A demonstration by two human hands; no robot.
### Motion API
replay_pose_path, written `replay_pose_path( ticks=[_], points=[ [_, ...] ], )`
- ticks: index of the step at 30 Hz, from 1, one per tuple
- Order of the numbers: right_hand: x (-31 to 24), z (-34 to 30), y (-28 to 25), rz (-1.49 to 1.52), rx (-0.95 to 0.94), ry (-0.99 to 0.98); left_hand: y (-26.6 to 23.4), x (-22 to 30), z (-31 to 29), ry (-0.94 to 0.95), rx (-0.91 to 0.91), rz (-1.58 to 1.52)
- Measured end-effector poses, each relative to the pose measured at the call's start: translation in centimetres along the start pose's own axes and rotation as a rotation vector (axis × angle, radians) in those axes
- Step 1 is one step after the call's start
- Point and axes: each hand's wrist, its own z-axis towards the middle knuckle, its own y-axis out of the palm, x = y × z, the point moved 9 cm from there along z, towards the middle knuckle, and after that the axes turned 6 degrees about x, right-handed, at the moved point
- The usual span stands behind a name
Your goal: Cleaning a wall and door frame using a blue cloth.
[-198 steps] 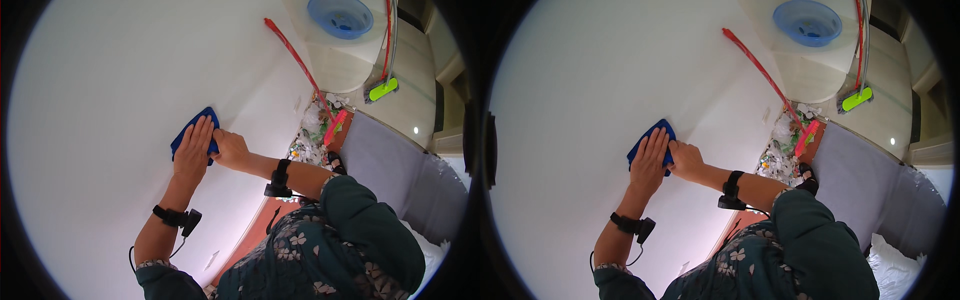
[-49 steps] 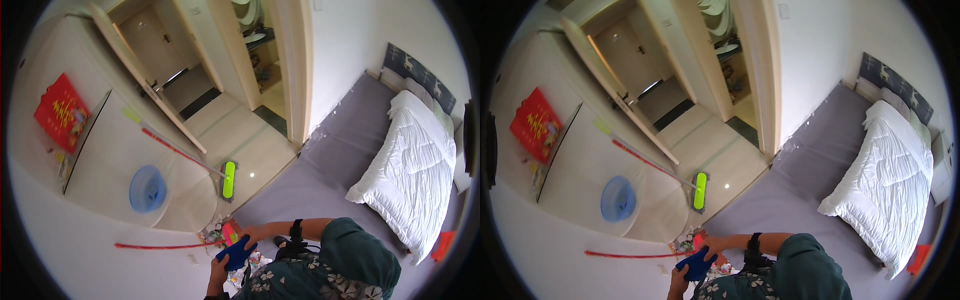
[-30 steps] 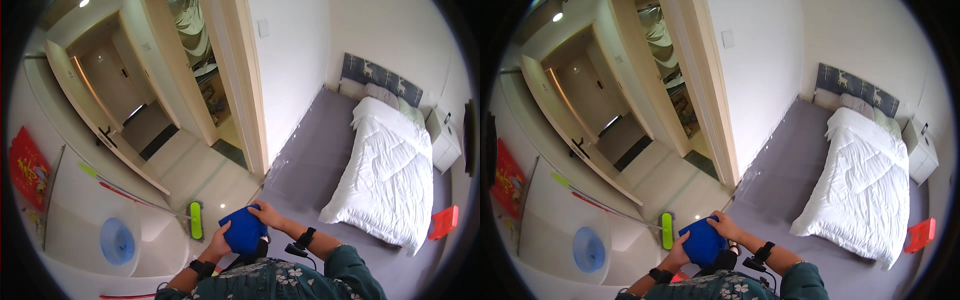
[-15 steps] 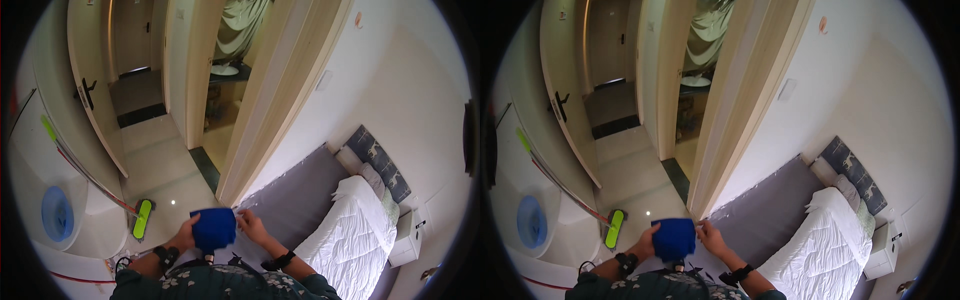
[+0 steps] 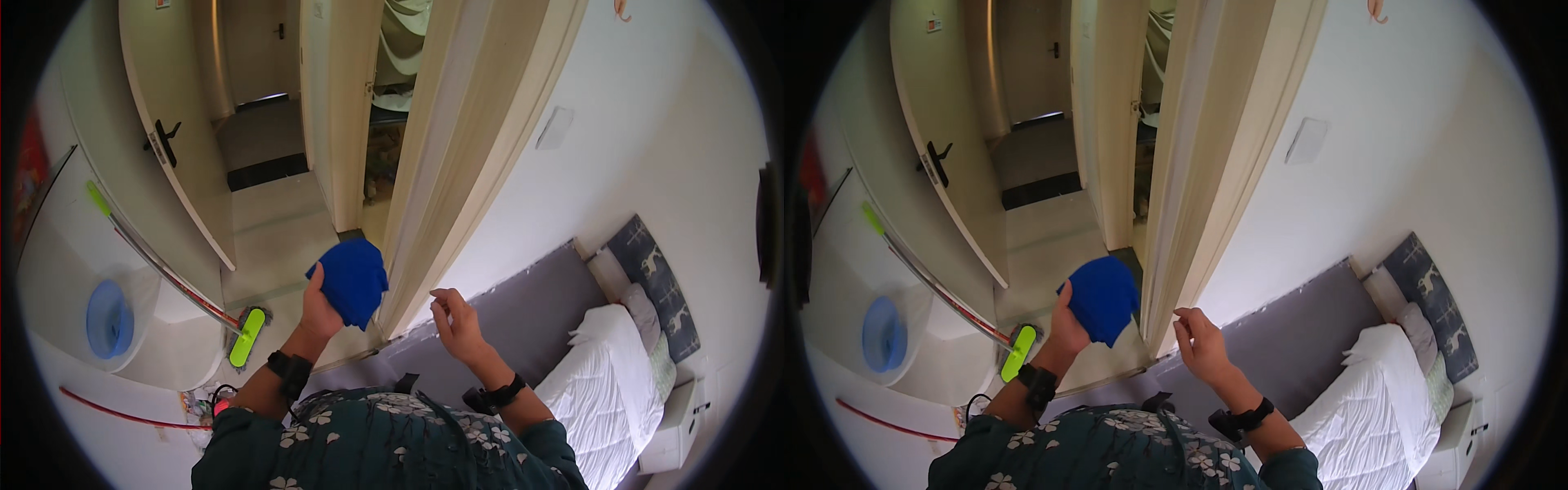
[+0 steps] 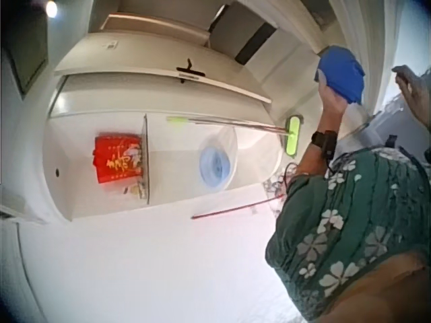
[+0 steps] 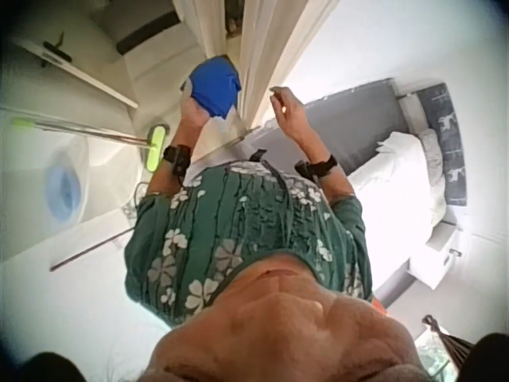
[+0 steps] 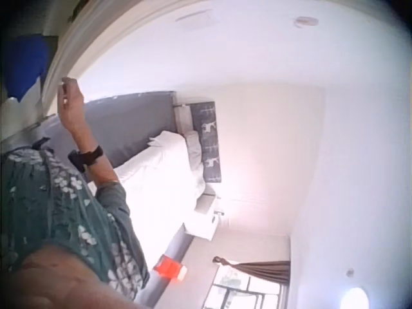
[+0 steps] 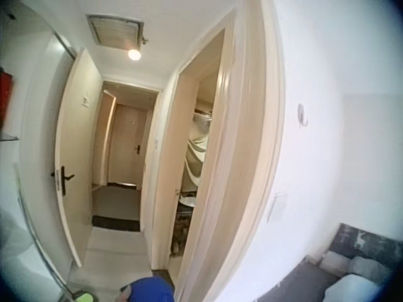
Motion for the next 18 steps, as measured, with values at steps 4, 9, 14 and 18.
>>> replay_pose_path(
  ticks=[4,9,14,18],
  points=[
    [-3.3,3.2,-1.8,-0.063,0.044,-0.350,4.5,2.4,2.2,0.181,-0.046,0.079],
    [-5.6,7.1,-2.9,-0.158,0.112,-0.511,10.6,3.3,8.1,0.326,-0.066,0.178],
    [-9.0,10.4,-3.5,-0.229,0.230,-0.662,15.4,3.3,16.9,0.447,-0.134,0.215],
    [-10.3,12.6,-0.5,-0.349,0.187,-0.741,16.3,3.0,21.0,0.439,-0.124,0.460]
  ],
)
